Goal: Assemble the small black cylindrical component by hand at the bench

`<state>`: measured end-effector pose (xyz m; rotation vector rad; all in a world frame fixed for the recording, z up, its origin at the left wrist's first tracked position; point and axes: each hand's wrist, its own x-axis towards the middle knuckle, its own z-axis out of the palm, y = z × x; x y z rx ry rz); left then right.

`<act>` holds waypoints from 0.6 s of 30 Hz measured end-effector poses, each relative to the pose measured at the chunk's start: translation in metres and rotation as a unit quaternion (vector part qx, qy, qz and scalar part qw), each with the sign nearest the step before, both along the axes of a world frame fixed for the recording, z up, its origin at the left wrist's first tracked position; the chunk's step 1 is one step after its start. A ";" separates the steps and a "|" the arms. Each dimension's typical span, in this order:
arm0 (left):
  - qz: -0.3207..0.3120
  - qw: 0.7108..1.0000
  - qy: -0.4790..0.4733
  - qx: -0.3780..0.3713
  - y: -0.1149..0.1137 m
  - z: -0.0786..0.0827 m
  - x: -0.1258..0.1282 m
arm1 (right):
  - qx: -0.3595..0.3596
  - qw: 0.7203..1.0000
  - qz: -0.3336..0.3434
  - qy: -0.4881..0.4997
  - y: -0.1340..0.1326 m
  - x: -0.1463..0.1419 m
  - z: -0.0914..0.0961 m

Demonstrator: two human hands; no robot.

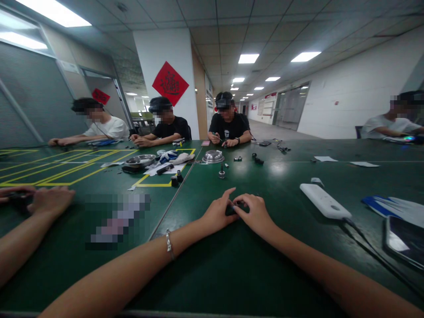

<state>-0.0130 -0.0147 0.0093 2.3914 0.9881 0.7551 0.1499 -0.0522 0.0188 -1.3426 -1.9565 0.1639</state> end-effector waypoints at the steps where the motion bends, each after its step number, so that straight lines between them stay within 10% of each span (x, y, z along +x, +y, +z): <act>1: -0.008 1.000 -0.001 -0.006 0.000 0.000 0.000 | 0.000 1.000 -0.005 0.005 0.001 0.000 -0.001; 18: -0.037 0.999 0.007 -0.004 -0.002 0.009 0.000 | 0.013 0.998 0.006 -0.054 -0.001 0.002 -0.004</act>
